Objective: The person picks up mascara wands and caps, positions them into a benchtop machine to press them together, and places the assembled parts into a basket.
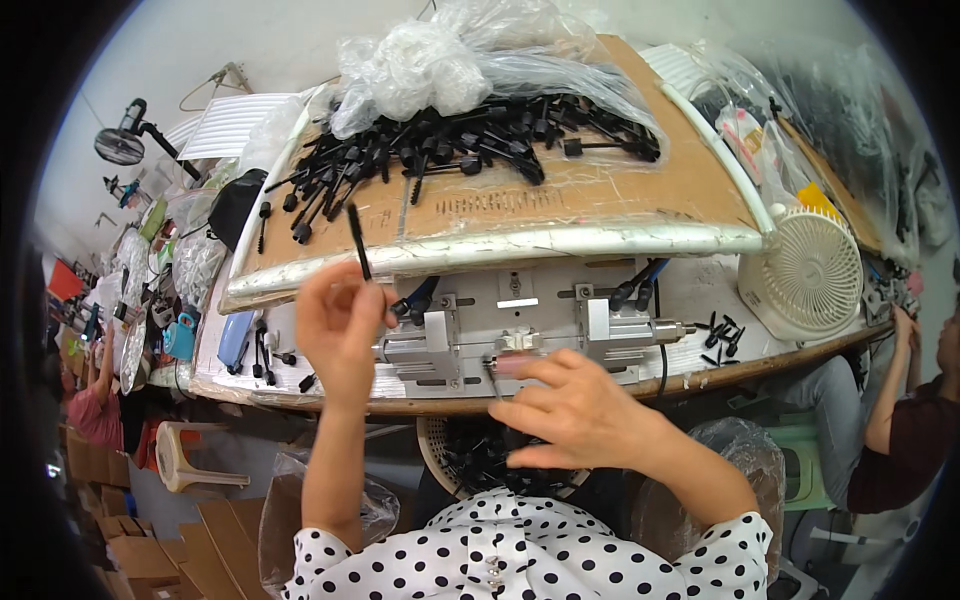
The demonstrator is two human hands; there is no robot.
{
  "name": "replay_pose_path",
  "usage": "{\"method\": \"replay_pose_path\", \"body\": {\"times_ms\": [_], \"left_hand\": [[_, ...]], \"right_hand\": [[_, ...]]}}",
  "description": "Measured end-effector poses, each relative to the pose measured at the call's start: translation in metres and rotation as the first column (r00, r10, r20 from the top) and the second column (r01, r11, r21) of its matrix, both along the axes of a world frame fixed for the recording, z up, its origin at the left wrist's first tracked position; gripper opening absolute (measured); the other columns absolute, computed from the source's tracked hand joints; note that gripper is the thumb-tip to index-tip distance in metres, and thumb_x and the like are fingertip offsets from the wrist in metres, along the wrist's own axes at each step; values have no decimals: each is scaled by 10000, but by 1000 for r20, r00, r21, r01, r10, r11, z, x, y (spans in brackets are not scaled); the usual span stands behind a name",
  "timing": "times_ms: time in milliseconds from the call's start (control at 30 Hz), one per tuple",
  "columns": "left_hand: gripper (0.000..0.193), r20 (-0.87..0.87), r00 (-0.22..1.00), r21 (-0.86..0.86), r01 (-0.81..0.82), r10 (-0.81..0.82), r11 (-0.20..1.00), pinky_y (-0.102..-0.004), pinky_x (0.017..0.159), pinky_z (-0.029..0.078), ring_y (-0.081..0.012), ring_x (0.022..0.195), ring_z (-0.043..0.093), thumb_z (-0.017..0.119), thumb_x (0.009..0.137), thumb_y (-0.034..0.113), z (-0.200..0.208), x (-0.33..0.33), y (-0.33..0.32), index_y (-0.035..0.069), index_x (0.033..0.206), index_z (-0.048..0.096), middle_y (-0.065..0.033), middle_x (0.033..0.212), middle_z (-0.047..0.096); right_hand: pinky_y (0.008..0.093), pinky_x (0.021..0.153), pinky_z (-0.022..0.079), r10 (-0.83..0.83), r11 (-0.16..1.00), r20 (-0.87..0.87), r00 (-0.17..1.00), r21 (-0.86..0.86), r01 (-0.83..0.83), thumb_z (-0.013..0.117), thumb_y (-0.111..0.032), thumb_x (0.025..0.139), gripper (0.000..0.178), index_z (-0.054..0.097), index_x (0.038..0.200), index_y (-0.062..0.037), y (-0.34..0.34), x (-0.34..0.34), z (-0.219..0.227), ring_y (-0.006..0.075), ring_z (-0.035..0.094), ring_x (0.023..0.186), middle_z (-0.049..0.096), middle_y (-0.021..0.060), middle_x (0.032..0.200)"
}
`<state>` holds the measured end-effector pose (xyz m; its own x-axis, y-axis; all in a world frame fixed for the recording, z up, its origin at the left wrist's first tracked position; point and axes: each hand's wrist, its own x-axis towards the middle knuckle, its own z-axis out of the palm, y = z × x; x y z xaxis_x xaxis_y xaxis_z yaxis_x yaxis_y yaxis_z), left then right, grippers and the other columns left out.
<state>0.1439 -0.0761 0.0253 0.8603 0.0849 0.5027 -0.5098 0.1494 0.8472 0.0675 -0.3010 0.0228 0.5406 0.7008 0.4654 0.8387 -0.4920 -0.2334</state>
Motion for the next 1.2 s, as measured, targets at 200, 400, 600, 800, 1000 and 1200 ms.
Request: {"method": "replay_pose_path", "body": {"times_ms": [200, 400, 600, 800, 1000, 1200], "left_hand": [[244, 197, 980, 456, -79, -13, 886, -247, 605, 510, -189, 828, 603, 685, 754, -18, -50, -54, -34, 4, 995, 648, -111, 1000, 589], [366, 106, 990, 610, 13, -98, 792, -367, 807, 507, -345, 1007, 575, 663, 729, -39, -81, -73, -63, -65, 1083, 575, -198, 1168, 522], [361, 166, 980, 703, -40, -109, 710, -388, 842, 492, -360, 1040, 561, 651, 725, -47, -89, -69, -71, -71, 1073, 555, -202, 1198, 511], [337, 184, 981, 759, -100, -65, 643, -403, 855, 483, -386, 1028, 557, 640, 718, -54, -80, -71, -79, -108, 1035, 541, -227, 1197, 503], [288, 146, 985, 738, -51, -86, 673, -388, 815, 498, -347, 967, 587, 627, 732, -38, -73, -70, -76, -88, 1011, 570, -208, 1139, 535], [228, 118, 877, 647, 289, -466, 706, -316, 655, 516, -242, 706, 631, 764, 661, 115, -15, -50, -29, 30, 848, 665, -86, 782, 639]], "right_hand": [[407, 563, 455, -331, 932, 340, 880, 266, 247, 617, -98, 754, 111, 600, 847, -39, -1, 115, 46, 321, 575, 637, 565, 130, 693], [389, 665, 505, -618, 703, 330, 713, -174, 690, 540, -43, 758, 141, 623, 871, -29, 16, 195, 49, 325, 622, 776, 633, 143, 823], [340, 683, 499, -603, 795, 92, 792, 146, 588, 580, -67, 769, 232, 654, 988, -54, -19, 160, 57, 241, 639, 767, 665, 121, 817], [289, 741, 448, -91, 725, -519, 850, 551, 414, 673, -256, 799, 390, 599, 1090, -7, -59, 110, 59, 112, 543, 835, 593, 43, 975], [251, 702, 471, -12, 746, -425, 905, 598, 291, 759, -147, 707, 353, 598, 996, -24, -50, 50, 38, 120, 556, 855, 589, 67, 1031], [338, 673, 525, 23, 955, -88, 996, 297, 4, 769, -214, 675, 315, 633, 895, -35, -27, -4, -2, 257, 614, 828, 647, 87, 928]]}}
